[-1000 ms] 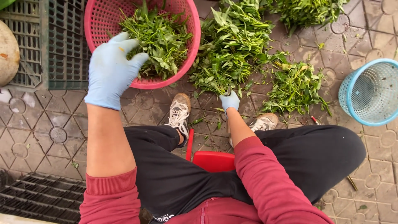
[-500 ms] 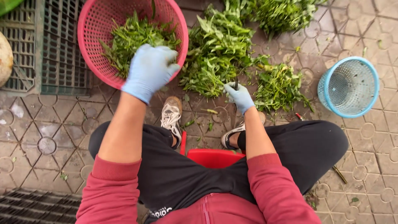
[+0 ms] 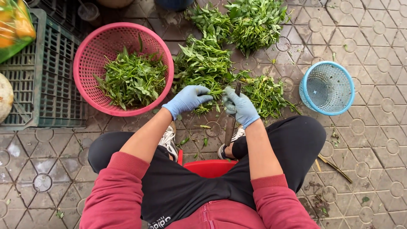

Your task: The person sits cross-legged on a red stool and sorts green leafy vegetables by hand. They pick up bunches, separate leaves from stems, and place the sorted leaves into a pink basket while discarding stems onto the floor.

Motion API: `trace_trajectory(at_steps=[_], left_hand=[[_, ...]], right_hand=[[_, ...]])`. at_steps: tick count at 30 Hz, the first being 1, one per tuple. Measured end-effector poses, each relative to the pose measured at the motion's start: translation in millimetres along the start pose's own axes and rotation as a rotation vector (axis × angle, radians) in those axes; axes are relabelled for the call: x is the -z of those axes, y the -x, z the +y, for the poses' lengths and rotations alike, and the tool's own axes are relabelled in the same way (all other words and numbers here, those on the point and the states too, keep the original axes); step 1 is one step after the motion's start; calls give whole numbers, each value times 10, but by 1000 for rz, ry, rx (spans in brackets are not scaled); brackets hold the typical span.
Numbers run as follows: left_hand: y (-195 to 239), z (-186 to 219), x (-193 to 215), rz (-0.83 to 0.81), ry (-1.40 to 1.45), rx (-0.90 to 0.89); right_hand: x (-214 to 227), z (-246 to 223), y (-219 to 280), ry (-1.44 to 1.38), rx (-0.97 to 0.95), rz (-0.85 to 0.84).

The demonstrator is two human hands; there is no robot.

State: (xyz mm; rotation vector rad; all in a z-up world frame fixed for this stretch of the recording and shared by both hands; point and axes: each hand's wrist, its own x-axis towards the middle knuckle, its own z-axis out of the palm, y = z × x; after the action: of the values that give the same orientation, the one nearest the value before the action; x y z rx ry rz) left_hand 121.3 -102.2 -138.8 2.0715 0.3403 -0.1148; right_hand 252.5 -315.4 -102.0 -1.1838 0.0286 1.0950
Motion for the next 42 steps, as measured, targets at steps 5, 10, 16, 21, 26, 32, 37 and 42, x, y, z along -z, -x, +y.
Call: trace_trajectory(at_steps=[5, 10, 16, 21, 26, 32, 37, 42], left_hand=[[187, 321, 252, -2, 184, 268], [222, 479, 348, 10, 389, 280], [207, 536, 210, -92, 379, 290], [78, 108, 70, 176, -710, -101], [-28, 86, -15, 267, -1027, -181], [513, 670, 377, 327, -1062, -194], [937, 601, 1696, 242, -1418, 269], [1676, -336, 2245, 560, -947, 331]], right_hand=[[-236, -48, 96, 29, -4, 34], [-356, 148, 3, -133, 142, -80], [-312, 92, -30, -191, 217, 166], [55, 78, -117, -125, 61, 157], [-317, 340, -106, 19, 65, 92], [-196, 313, -369, -60, 75, 273], [554, 826, -867, -306, -102, 442], [621, 1792, -1097, 141, -396, 627]])
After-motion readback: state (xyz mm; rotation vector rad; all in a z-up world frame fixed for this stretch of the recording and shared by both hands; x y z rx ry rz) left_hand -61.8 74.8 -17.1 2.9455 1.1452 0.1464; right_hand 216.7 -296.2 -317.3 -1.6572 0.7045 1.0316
